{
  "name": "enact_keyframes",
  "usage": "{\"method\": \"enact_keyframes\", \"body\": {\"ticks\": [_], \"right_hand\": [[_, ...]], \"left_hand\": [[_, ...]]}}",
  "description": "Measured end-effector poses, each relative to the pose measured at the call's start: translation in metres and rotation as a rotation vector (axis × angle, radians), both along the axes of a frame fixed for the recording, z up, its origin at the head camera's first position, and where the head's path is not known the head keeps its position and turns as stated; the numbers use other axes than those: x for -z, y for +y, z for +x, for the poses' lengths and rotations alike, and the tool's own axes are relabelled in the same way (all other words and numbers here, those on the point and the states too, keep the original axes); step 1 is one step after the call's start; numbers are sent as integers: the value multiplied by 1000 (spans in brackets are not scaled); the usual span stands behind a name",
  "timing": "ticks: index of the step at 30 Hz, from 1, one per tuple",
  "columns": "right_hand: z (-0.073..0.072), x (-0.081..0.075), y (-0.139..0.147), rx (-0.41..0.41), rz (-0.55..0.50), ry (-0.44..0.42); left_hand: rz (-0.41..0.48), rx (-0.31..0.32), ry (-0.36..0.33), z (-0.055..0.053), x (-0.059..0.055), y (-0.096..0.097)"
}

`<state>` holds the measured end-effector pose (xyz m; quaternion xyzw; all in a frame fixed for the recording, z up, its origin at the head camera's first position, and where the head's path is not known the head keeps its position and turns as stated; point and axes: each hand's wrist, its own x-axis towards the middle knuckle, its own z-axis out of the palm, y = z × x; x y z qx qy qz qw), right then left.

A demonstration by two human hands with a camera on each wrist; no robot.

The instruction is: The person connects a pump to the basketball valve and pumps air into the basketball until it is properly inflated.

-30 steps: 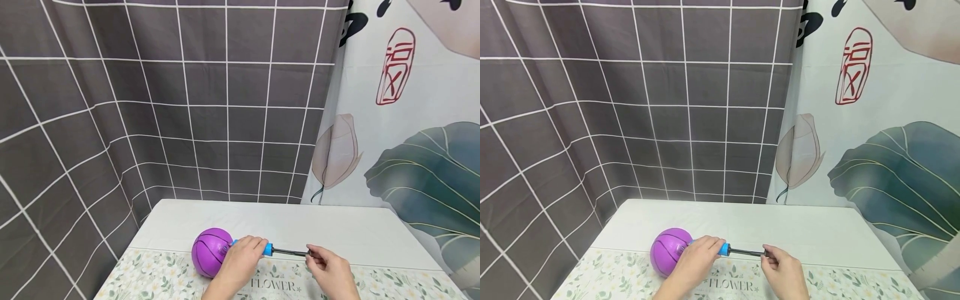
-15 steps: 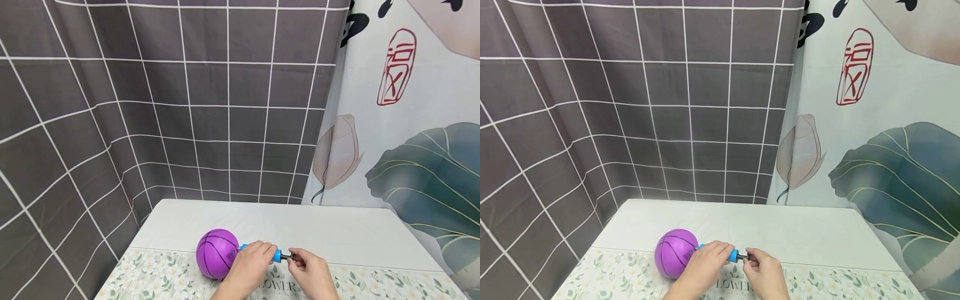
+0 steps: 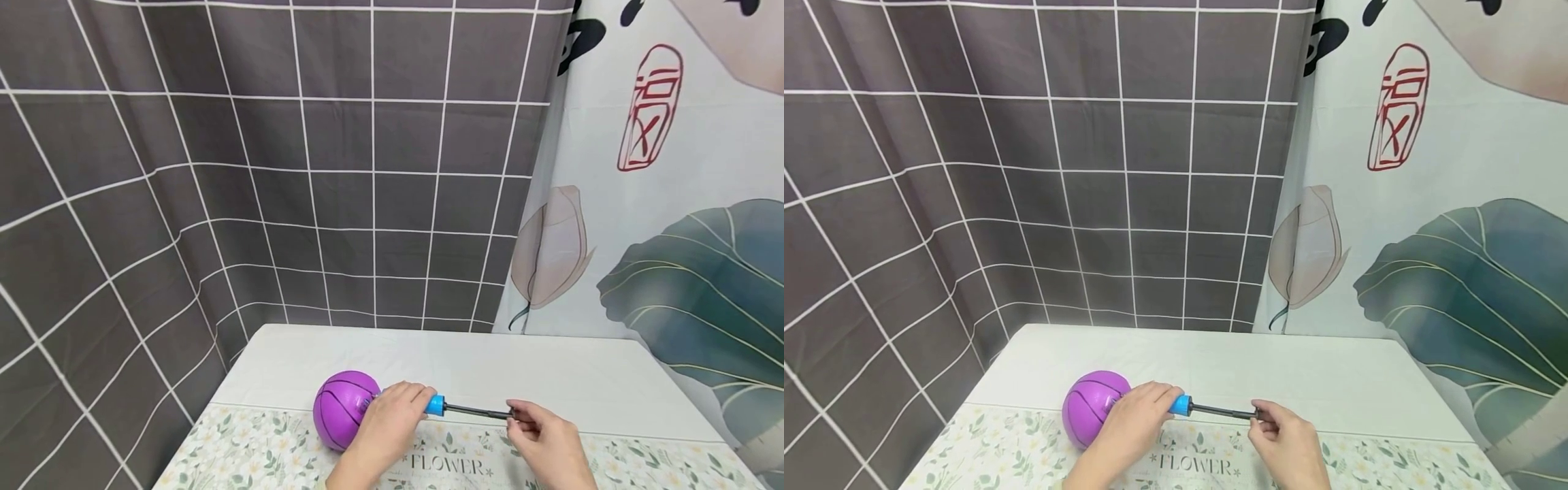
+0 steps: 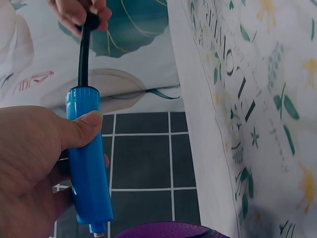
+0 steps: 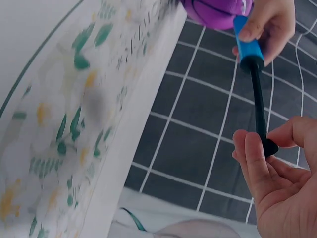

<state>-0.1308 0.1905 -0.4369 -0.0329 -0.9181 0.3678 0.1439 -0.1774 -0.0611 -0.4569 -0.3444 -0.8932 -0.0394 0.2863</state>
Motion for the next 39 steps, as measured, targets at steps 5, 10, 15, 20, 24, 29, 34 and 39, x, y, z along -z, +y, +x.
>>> {"method": "enact_keyframes", "body": {"ticks": [5,10,15,20,24,29,34,39], "right_hand": [[0,-2,8,1,6,-14],[0,0,1,17,19,98],[-2,2,-13,31,50,120],[-5,5,-30,-1,69,122],[-7,12,-42,-42,73,106],[-6,17,-48,-52,41,78],[-5,14,-42,-66,-5,35],[-4,11,-28,-53,4,24]], "left_hand": [[3,-5,25,-1,-1,-3],[19,-14,40,0,-1,-1],[8,-1,56,2,-1,3],[-28,11,62,5,-1,12],[-58,36,70,8,2,20],[-52,58,81,9,7,25],[-23,55,42,9,5,23],[-19,27,-8,8,3,15]]}}
